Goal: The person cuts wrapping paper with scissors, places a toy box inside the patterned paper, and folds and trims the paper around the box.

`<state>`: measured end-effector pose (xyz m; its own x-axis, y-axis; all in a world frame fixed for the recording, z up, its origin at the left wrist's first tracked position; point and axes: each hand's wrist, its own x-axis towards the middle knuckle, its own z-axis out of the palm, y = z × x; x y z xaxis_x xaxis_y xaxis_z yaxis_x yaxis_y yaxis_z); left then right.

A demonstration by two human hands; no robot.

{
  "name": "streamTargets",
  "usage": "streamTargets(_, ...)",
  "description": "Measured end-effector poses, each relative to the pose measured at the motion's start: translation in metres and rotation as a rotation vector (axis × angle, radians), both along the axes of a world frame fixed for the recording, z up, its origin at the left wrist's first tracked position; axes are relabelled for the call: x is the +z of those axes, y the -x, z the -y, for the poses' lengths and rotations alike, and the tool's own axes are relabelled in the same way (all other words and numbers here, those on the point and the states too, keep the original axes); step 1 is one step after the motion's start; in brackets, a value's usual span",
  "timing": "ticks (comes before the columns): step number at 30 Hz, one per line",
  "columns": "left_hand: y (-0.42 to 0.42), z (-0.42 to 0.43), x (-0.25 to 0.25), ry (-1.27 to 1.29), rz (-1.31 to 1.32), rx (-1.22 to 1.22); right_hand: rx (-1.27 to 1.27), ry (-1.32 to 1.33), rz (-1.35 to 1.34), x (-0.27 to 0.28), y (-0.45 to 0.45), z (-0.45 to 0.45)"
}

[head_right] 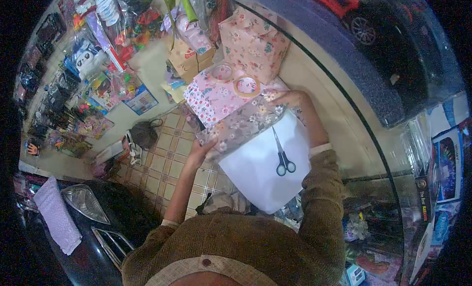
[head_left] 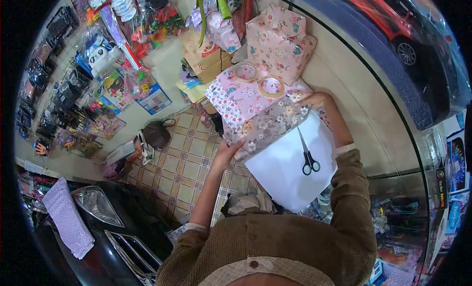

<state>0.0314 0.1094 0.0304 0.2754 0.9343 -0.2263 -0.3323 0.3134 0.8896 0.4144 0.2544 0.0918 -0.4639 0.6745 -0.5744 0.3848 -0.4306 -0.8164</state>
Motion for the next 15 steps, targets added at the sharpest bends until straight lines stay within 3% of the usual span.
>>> streamTargets(2, -0.002, 0.001, 0.003, -0.017, 0.002, 0.016, -0.016, -0.02, 0.031, 0.016, 0.009, 0.009)
streamTargets(5, 0.0, 0.001, 0.007, -0.04, 0.006, 0.006, 0.026, -0.27, 0.154, 0.023, 0.015, 0.011)
streamTargets(8, -0.003, 0.003, 0.008, -0.011, -0.004, 0.039, 0.037, -0.353, 0.122, -0.01, 0.0, -0.013)
streamTargets(11, 0.001, -0.001, -0.004, 0.028, -0.033, 0.022, -0.129, -0.7, 0.407, -0.036, -0.015, -0.012)
streamTargets(14, 0.003, 0.003, 0.006, -0.065, -0.224, 0.171, -0.438, -0.715, 0.286, -0.021, -0.01, 0.017)
streamTargets(15, 0.002, 0.005, 0.011, -0.116, -0.312, 0.253, -0.559, -0.88, 0.357, -0.005, 0.004, 0.041)
